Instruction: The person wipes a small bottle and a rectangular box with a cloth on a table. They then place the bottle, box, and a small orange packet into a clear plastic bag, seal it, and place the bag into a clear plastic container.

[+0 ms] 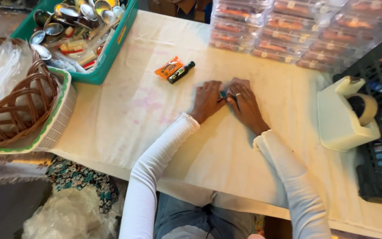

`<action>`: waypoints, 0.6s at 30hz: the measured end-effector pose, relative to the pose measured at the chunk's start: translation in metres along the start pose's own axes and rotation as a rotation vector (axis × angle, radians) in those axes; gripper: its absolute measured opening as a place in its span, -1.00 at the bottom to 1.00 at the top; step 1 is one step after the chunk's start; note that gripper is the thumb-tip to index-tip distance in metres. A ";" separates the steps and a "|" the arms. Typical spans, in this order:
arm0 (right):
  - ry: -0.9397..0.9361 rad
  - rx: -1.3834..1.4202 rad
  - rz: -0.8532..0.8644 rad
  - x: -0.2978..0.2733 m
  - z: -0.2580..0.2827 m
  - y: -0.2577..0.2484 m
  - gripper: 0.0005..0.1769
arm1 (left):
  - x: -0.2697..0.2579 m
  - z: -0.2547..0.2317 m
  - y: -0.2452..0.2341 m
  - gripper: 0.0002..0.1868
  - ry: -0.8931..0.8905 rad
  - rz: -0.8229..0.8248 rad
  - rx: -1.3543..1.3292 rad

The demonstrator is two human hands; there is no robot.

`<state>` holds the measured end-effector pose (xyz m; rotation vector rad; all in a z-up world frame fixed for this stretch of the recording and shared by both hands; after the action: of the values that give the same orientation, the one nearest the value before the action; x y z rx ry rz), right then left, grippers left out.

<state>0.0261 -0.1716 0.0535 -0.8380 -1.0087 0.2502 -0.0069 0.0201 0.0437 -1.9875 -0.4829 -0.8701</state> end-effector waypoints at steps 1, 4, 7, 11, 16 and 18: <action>-0.004 -0.009 -0.001 0.001 -0.003 -0.003 -0.49 | 0.008 -0.001 -0.006 -0.32 0.003 -0.008 -0.006; 0.149 0.199 -0.011 -0.008 -0.005 -0.002 -0.41 | 0.009 0.004 -0.014 -0.34 -0.192 0.124 0.147; 0.210 -0.187 -0.069 -0.012 -0.011 0.001 -0.38 | 0.004 0.016 -0.008 -0.49 -0.149 0.155 0.122; 0.302 0.059 -0.094 -0.007 0.000 -0.012 -0.39 | 0.006 -0.001 -0.015 -0.55 -0.104 0.069 -0.167; 0.127 0.020 -0.094 0.005 0.023 -0.033 -0.36 | 0.002 0.003 0.001 -0.54 -0.293 0.145 -0.444; 0.122 0.037 -0.046 0.007 0.026 -0.038 -0.45 | 0.006 0.008 0.000 -0.54 -0.492 0.284 -0.673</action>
<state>0.0014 -0.1803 0.0915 -0.7861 -0.9058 0.1757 0.0004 0.0270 0.0453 -2.8274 -0.1650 -0.3729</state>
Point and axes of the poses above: each hand's wrist, its own x-axis towards the middle knuckle, its own y-axis out of the palm, z = x × y, the point moved 1 cm from there along x, towards the middle knuckle, and after that the axes turned 6 degrees about -z, right-handed, at the moved point
